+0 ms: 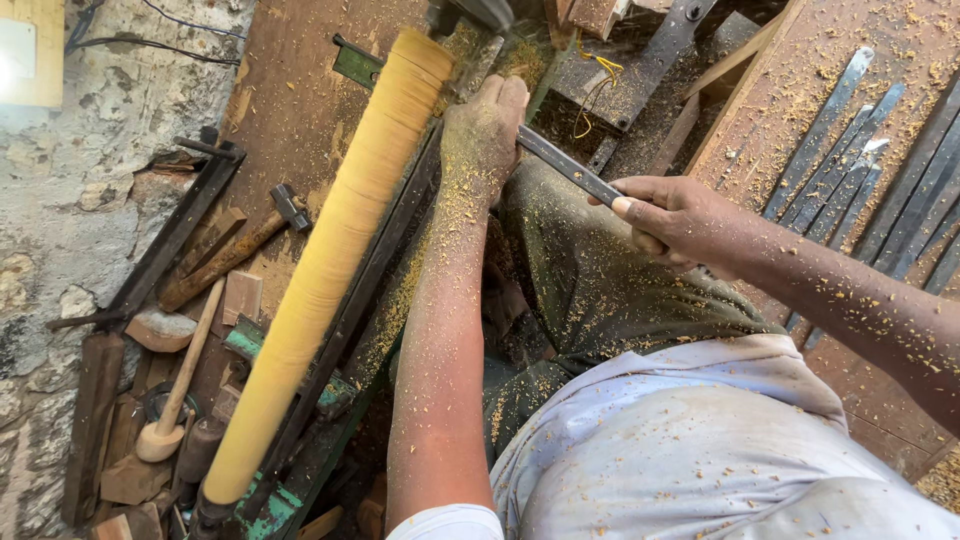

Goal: The person shapes a spinning wooden cylinder on a lathe using a metal chisel held in both hands, producing wood shavings.

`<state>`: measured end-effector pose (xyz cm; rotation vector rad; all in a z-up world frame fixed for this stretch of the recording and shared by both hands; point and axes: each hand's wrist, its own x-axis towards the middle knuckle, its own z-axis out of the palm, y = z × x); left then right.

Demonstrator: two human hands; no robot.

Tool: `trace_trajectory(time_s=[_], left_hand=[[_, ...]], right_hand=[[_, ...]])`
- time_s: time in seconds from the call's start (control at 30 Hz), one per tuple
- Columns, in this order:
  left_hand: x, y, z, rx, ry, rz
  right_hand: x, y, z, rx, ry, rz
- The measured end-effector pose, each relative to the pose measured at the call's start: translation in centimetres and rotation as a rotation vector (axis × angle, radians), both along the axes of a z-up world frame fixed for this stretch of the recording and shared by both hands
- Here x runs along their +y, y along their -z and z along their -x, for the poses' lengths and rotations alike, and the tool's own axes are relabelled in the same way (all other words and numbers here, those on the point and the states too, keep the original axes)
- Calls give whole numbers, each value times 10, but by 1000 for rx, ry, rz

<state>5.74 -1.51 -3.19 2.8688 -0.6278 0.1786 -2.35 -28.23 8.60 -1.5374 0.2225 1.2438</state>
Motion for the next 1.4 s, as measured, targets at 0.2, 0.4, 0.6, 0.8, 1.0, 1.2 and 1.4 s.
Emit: trace_trajectory(time_s=[0.2, 0.4, 0.6, 0.8, 1.0, 1.2, 1.4], left_hand=[[9, 2, 9, -85, 22, 35], [13, -3, 22, -71, -15, 2], [21, -23, 43, -112, -15, 88], [24, -36, 56, -107, -54, 119], [33, -35, 67, -47, -78, 76], [44, -39, 85, -78, -102, 62], [56, -41, 102, -70, -103, 62]], right_hand=[[1, 2, 0, 13, -38, -18], [4, 7, 11, 57, -8, -39], [13, 15, 23, 5, -64, -52], [18, 11, 30, 43, -66, -76], [25, 10, 37, -8, -103, -100], [33, 7, 44, 20, -125, -71], [42, -6, 51, -11, -173, -125]])
